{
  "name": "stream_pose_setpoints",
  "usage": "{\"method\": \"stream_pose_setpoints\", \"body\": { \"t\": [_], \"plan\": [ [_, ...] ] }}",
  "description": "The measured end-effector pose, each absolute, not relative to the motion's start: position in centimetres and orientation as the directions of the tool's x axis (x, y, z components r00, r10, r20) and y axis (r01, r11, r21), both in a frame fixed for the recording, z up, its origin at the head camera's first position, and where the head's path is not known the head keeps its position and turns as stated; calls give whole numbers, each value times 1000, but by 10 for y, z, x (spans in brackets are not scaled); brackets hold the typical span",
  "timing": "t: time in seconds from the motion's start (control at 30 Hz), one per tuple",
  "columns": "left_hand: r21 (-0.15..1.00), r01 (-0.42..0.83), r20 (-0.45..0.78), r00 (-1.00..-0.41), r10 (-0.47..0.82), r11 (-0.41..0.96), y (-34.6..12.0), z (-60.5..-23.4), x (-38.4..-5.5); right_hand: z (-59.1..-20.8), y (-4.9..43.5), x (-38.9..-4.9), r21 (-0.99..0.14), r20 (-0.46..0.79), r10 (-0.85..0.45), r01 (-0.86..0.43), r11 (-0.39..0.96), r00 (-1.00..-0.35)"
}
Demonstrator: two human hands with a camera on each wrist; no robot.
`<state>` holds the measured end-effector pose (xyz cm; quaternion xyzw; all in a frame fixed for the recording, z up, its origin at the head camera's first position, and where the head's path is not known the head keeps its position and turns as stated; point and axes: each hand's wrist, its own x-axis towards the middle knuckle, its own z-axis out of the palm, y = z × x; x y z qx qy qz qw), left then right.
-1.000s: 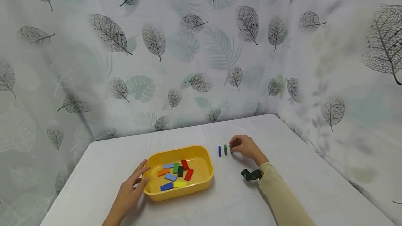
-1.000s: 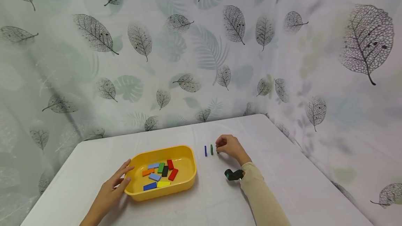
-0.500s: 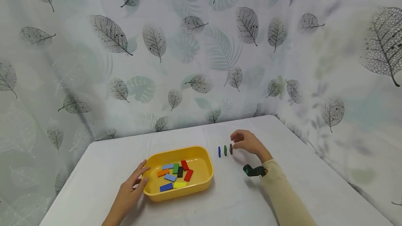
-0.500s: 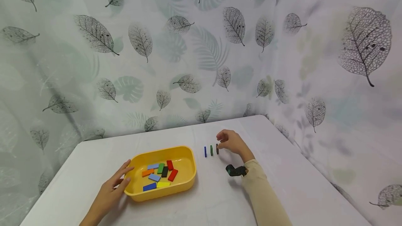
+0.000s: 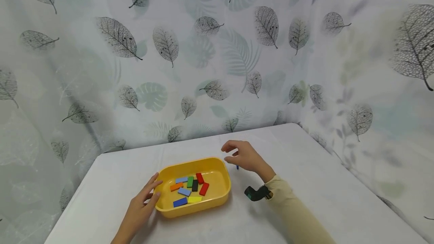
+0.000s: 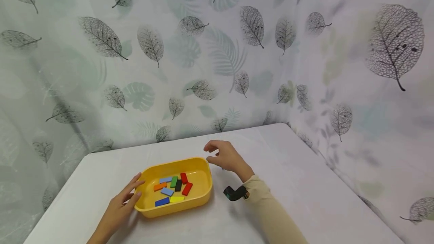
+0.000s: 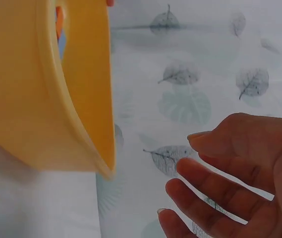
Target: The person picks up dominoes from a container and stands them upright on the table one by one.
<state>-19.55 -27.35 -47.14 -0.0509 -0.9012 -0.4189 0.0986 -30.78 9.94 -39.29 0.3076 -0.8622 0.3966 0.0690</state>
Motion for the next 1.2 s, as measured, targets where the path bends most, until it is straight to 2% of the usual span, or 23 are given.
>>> {"method": "stream_pose_setpoints", "body": {
  "t": [0.33,0.53,0.73,1.0,1.2],
  "plan": [
    [727,204,255,-967,19,656,-275,-467,-199,-401,64,-295,-656,334,-592,-632,413,-734],
    [727,238,283,-958,34,644,-276,-467,-199,-415,44,-290,-636,279,-661,-650,416,-697],
    [729,226,272,-962,29,646,-274,-467,-198,-432,27,-284,-570,216,-721,-685,454,-658],
    [745,204,252,-968,14,635,-272,-469,-196,-443,21,-280,-443,65,-752,-694,568,-656],
    [746,212,259,-966,19,632,-272,-472,-195,-441,18,-277,-423,15,-722,-658,623,-692]
  ]
}}
